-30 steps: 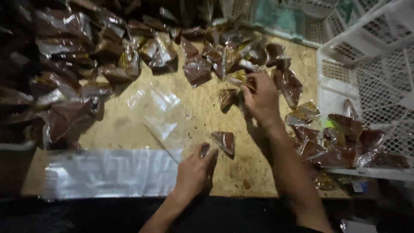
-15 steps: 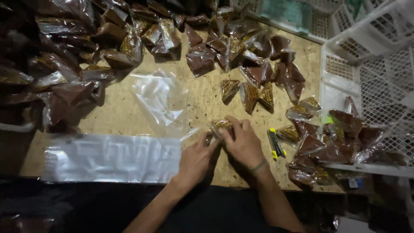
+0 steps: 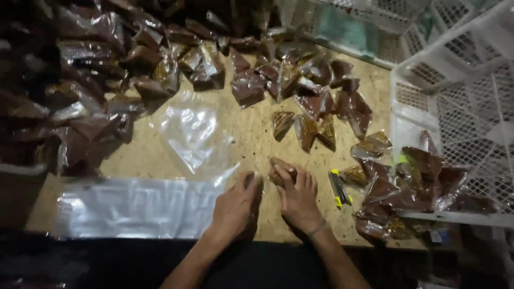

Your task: Packaging individually wrapped triangular pastries into larger plastic bags at a packaging station.

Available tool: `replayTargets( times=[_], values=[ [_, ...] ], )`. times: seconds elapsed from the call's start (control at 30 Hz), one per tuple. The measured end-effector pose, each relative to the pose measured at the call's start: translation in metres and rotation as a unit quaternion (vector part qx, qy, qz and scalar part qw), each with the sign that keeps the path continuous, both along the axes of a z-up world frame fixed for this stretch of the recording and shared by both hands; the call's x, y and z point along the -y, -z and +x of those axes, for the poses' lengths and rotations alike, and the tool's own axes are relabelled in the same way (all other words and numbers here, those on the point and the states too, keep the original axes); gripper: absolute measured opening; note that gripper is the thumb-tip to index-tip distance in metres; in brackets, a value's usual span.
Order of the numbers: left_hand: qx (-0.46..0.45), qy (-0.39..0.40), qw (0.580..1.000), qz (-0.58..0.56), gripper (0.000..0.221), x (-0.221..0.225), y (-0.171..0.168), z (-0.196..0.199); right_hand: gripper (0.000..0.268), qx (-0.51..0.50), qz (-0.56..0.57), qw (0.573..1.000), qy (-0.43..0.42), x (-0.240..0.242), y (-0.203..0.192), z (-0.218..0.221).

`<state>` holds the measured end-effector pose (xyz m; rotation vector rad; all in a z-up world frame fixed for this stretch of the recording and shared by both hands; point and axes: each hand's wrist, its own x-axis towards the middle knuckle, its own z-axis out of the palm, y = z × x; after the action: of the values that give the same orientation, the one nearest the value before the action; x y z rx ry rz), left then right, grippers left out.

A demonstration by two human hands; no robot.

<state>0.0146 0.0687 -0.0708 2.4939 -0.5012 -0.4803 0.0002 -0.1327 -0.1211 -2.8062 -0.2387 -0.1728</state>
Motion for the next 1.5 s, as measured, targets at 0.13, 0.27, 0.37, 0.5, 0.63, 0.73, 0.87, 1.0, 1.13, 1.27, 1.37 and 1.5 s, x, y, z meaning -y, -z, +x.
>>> replayTargets(
  times=[0.13, 0.27, 0.37, 0.5, 0.63, 0.73, 0.87, 1.0, 1.13, 1.27, 1.37, 1.5],
  values=[
    [0.034, -0.044, 0.997, -0.054, 0.029, 0.003, 0.000, 0.002, 0.064, 0.053, 0.196, 0.979, -0.034, 0.020, -0.007, -0.014],
    [0.024, -0.004, 0.998, -0.059, 0.050, 0.012, 0.018, 0.013, 0.070, 0.025, 0.271, 0.962, -0.004, 0.010, -0.015, -0.031],
    [0.047, -0.003, 0.996, -0.075, 0.072, 0.014, 0.023, 0.014, 0.065, 0.035, 0.256, 0.966, 0.026, -0.001, -0.035, -0.023],
    [0.078, -0.011, 0.996, -0.052, 0.081, 0.019, 0.019, 0.012, 0.056, 0.147, 0.214, 0.959, -0.111, -0.013, -0.043, -0.017],
    [0.219, 0.005, 0.971, -0.099, 0.073, 0.020, 0.020, 0.004, 0.048, 0.065, 0.273, 0.958, -0.062, -0.011, -0.021, -0.018],
    [0.301, 0.045, 0.944, -0.130, 0.063, 0.029, 0.013, 0.004, 0.054, -0.007, 0.384, 0.923, 0.000, -0.018, -0.019, -0.010],
    [0.285, 0.082, 0.949, -0.107, 0.055, 0.027, 0.024, 0.003, 0.066, -0.080, 0.541, 0.822, 0.161, -0.014, 0.011, -0.013],
    [0.316, 0.090, 0.934, -0.138, 0.036, 0.022, 0.028, 0.004, 0.058, -0.010, 0.288, 0.957, 0.037, -0.015, -0.017, -0.005],
    [0.292, 0.019, 0.933, -0.210, 0.024, 0.023, -0.004, 0.002, 0.033, -0.112, 0.068, 0.989, 0.071, -0.002, -0.049, 0.033],
    [0.209, 0.028, 0.969, -0.128, 0.041, 0.010, 0.015, 0.004, 0.040, -0.388, 0.160, 0.905, 0.074, 0.028, -0.131, 0.096],
    [0.153, -0.005, 0.974, -0.165, 0.039, 0.006, 0.012, 0.005, 0.041, -0.270, 0.130, 0.945, 0.135, 0.057, -0.119, 0.154],
    [0.099, -0.084, 0.948, -0.291, 0.028, 0.006, -0.005, 0.011, 0.077, -0.239, -0.022, 0.961, 0.137, 0.067, -0.108, 0.205]
  ],
)
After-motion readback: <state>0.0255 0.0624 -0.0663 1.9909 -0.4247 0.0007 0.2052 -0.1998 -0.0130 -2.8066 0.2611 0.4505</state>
